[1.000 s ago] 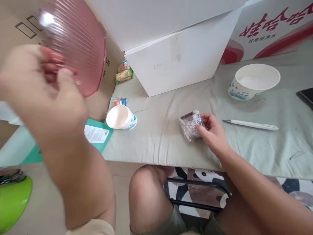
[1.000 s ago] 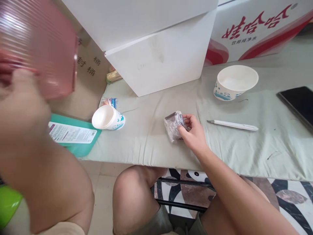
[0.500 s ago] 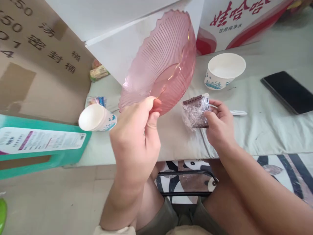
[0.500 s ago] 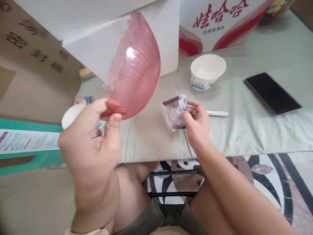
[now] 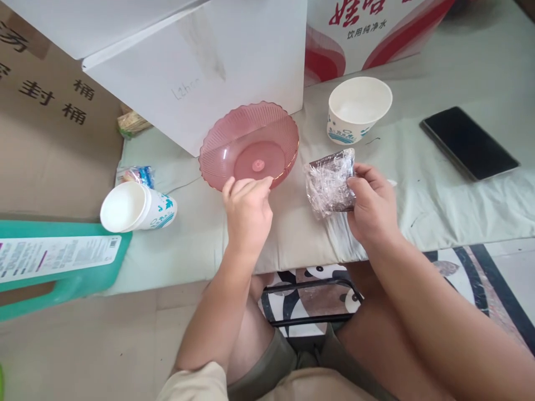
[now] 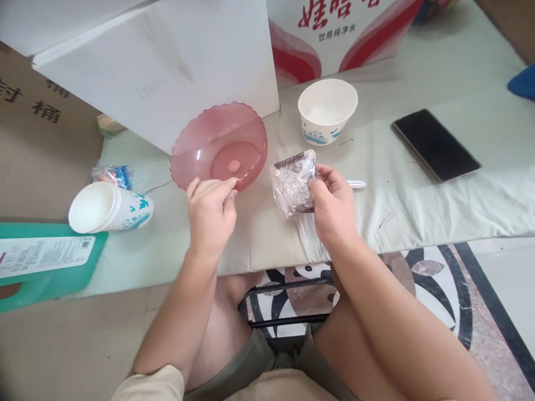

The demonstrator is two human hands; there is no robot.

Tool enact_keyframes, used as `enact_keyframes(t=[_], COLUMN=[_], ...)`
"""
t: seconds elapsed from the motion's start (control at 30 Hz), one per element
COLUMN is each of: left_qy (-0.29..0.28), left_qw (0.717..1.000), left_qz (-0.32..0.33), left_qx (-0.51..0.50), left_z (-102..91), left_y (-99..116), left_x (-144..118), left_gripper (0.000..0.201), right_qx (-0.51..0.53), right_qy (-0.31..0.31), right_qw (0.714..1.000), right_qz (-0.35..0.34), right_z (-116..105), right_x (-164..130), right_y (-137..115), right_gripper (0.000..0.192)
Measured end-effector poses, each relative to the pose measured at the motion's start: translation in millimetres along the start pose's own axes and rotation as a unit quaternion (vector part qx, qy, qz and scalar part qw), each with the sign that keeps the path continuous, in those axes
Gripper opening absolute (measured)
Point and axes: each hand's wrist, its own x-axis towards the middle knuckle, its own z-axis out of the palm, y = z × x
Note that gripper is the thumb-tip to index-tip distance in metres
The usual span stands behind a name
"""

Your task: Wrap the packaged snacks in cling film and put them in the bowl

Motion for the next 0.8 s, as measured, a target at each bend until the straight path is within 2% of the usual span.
enact_keyframes(t=[0.07,0.13,0.2,0.27,0.33,0.4,0.47,0.53,0.6,0.67,0.73,0.8], left_qy=[-0.007,0.01,0.046,0.066,0.021,-0.073,-0.152,-0.18,-0.195,-0.215,-0.225,-0.224], left_qw=[1.0,0.999,0.99,0.966,0.922,0.853,0.781,0.733,0.704,0.686,0.683,0.696], left_qz=[0.005,0.026,0.045,0.02,-0.06,-0.15,-0.226,-0.285,-0.32,-0.336,-0.346,-0.347], left_qx=[-0.013,-0.047,-0.124,-0.248,-0.383,-0.495,-0.562,-0.591,-0.603,-0.608,-0.602,-0.587], left_z=[5.5,7.5,7.9,9.4,14.1,21.7,29.3,34.1,34.8,32.4,29.6,28.4], left_y=[0,6,17,32,48,59,64,64,62,60,60,60], left_x=[-2,-6,-14,-24,-34,-40,-41,-37,-32,-27,-26,-26], left_gripper=[0.033,0.029,0.019,0.011,0.025,0.048,0.063,0.066,0.067,0.069,0.072,0.078], right_qx=[0.015,0.029,0.029,0.02,0.016,0.022,0.027,0.01,-0.047,-0.15,-0.274,-0.386], right_qy=[-0.004,-0.007,-0.011,-0.026,-0.051,-0.07,-0.082,-0.11,-0.142,-0.128,-0.066,-0.014], right_qw=[1.0,1.0,0.999,0.999,0.998,0.996,0.995,0.993,0.989,0.978,0.943,0.887], right_qz=[0.005,0.007,0.013,0.03,0.046,0.049,0.046,0.04,0.009,-0.069,-0.176,-0.254], right_z=[1,0,-1,-4,-8,-12,-18,-26,-35,-45,-54,-61], right_x=[-2,-3,-4,-5,-7,-11,-16,-18,-17,-12,-4,6], right_y=[-2,-4,-6,-8,-8,-7,-5,-3,-1,1,4,8], right_gripper=[0.024,0.021,0.02,0.02,0.022,0.023,0.024,0.023,0.02,0.017,0.017,0.022])
